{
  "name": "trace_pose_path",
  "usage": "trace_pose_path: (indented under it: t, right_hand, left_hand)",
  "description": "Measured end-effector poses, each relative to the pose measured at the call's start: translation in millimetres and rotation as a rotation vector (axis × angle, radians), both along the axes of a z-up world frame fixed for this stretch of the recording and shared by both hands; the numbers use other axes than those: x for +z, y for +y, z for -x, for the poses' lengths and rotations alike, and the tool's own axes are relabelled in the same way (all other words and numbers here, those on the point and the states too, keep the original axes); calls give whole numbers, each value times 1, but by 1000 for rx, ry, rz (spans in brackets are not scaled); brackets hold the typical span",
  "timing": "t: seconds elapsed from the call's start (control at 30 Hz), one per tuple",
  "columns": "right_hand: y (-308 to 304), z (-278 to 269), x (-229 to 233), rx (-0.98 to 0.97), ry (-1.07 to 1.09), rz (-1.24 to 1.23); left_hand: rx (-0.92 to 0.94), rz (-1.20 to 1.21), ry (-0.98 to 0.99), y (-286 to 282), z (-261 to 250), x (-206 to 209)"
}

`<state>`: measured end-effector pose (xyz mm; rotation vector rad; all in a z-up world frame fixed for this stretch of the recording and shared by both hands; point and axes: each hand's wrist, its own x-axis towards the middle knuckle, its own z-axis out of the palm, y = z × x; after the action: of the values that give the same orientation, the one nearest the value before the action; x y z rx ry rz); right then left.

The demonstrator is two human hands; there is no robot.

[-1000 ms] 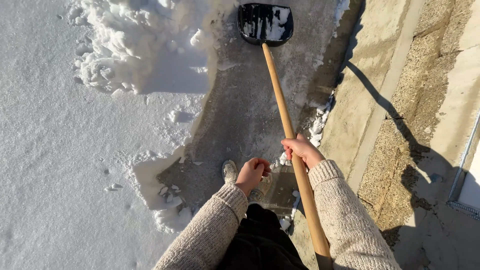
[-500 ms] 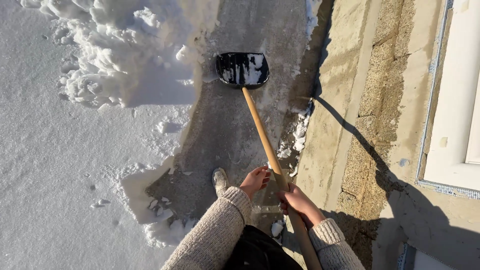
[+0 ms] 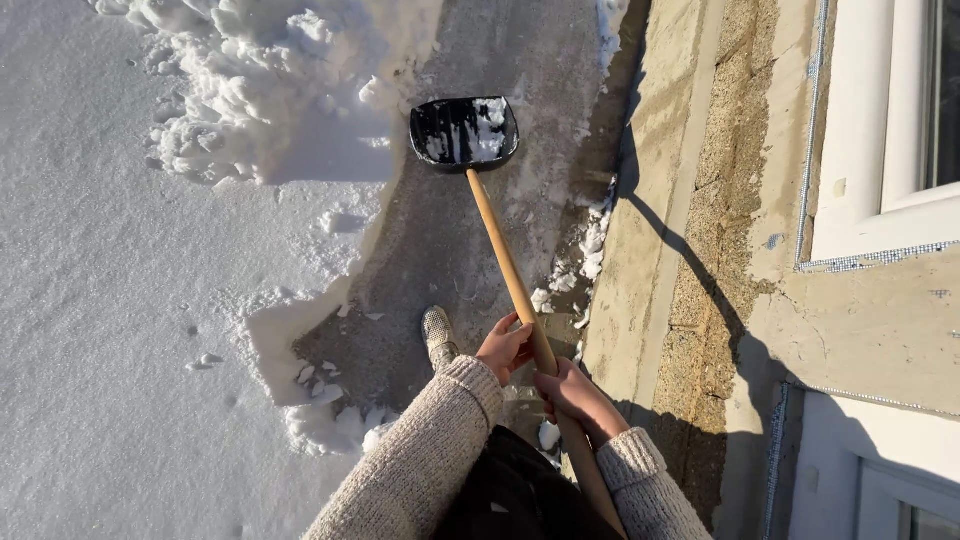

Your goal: The person shovels snow from a concrete ledge using a shovel, pushing the snow off the edge.

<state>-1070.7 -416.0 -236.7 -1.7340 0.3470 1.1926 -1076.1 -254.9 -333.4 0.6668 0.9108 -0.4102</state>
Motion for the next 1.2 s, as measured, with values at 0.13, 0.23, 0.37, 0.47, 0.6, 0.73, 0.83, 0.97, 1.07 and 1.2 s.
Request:
trace_pose_path:
  t: [0.13,0.23,0.37,0.47,0.6,0.73,0.83,0.97,1.07,1.2]
  right_hand:
    - [-17,46,54,53,-9,30]
    - [-25,73,81,140,-68,82]
    - [-33,105,100,142,-142,60]
    - [-32,131,117,252,-101,169]
    - [-27,159,126,257,111,142]
    - [9,167,125,450,76,208]
    - [30,161,70,281,45,99]
    - [44,151,-3,189,133,152]
    - [38,168,33,154,97,128]
    - [7,188,17,91,128,-10]
  left_hand:
    - [82,7,-16,-31,50,14]
    - [165,9,-52,-44,79,16]
    - [258,19,-79,-52,106,3]
    - [292,31,-14,-34,115,32]
    - [291,-81,128,-27,112,52]
    - [252,-168,150,-17,138,32]
    - [290,-133,131,-28,162,2]
    - [-24,-265,328,-18,172,-6]
    - [-26,-163,251,-8,193,7]
    - [363,117,138,4,198,-3]
